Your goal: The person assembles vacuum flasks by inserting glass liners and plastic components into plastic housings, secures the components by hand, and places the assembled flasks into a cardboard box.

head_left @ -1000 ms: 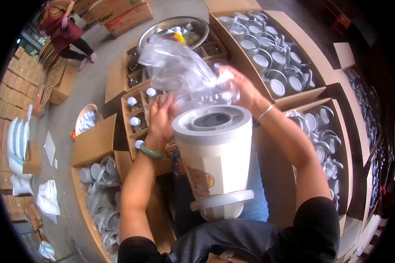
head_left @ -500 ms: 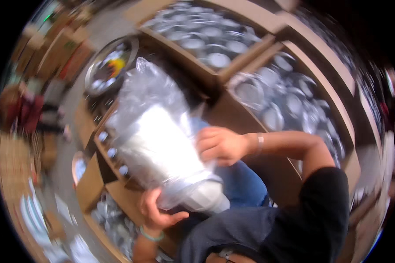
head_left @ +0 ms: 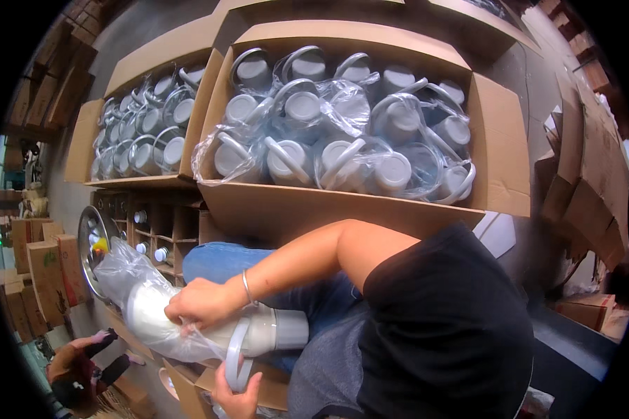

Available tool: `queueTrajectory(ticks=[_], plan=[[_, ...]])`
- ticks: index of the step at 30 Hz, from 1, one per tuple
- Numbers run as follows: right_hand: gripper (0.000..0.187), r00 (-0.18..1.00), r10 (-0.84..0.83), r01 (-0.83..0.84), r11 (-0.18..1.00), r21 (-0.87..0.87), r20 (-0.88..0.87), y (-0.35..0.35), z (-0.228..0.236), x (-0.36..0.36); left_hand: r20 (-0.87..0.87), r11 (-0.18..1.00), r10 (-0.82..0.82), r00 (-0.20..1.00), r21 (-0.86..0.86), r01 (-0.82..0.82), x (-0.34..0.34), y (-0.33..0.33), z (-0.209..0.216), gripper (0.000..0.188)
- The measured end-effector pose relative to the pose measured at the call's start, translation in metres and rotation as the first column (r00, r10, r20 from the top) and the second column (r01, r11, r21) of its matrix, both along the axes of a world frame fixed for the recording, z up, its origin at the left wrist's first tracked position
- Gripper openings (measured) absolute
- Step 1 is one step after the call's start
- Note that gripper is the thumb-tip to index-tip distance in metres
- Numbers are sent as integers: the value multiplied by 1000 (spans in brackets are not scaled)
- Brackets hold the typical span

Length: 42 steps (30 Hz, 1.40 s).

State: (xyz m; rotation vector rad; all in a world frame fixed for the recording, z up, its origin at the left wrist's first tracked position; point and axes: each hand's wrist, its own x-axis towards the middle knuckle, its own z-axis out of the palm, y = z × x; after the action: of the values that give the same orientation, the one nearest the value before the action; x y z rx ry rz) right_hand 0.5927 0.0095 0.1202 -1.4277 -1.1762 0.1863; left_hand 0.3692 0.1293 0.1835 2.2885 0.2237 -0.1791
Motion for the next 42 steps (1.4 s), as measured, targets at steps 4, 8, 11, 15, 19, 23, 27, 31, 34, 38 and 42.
queueTrajectory(ticks=[4, 8, 11, 15, 19, 23, 27, 31, 34, 38, 42], plan=[[13, 952, -210, 247, 957, -151, 223, 9, -67, 21, -128, 960, 28, 991, 279, 9, -33, -18, -12, 57], [16, 962, 47, -7, 989, -147, 271, -19, -74, -6, 295, 816, 45, 954, 541, -205, -62, 5, -15, 35], [18, 994, 21, -16, 999, -41, 109, -14, -55, -18, 528, 902, 412, 743, -120, -415, -68, 25, -2, 23], [26, 970, -214, 234, 950, -207, 114, -1, -42, 23, 281, 557, 648, 708, -809, -188, -35, 23, 65, 23], [38, 995, -97, 102, 940, -327, 31, -8, -12, 24, 582, 930, 230, 780, 103, -352, -61, 122, 89, 33], [40, 978, 97, -35, 950, 312, -184, -13, 72, -1, 477, 623, 279, 833, 571, -535, 33, -14, 130, 57], [38, 949, 118, 28, 892, 451, -291, -3, 95, -13, 538, 687, -120, 834, 651, -322, 74, -63, 117, 66], [31, 912, 391, -301, 843, 446, -123, -23, 81, -8, 470, 630, 57, 881, 667, -397, 76, -36, 92, 55], [33, 995, 77, -53, 939, 339, -58, -63, 46, 74, 549, 727, 163, 820, 495, -476, 87, -17, 89, 35], [48, 643, -694, 729, 685, 20, 324, -180, -45, 267, 551, 674, 196, 811, 525, -519, 87, 11, 93, 20], [57, 699, -543, 688, 330, -646, 466, -317, -79, 385, 616, 704, 274, 739, 395, -590, 100, 35, 88, 12]])
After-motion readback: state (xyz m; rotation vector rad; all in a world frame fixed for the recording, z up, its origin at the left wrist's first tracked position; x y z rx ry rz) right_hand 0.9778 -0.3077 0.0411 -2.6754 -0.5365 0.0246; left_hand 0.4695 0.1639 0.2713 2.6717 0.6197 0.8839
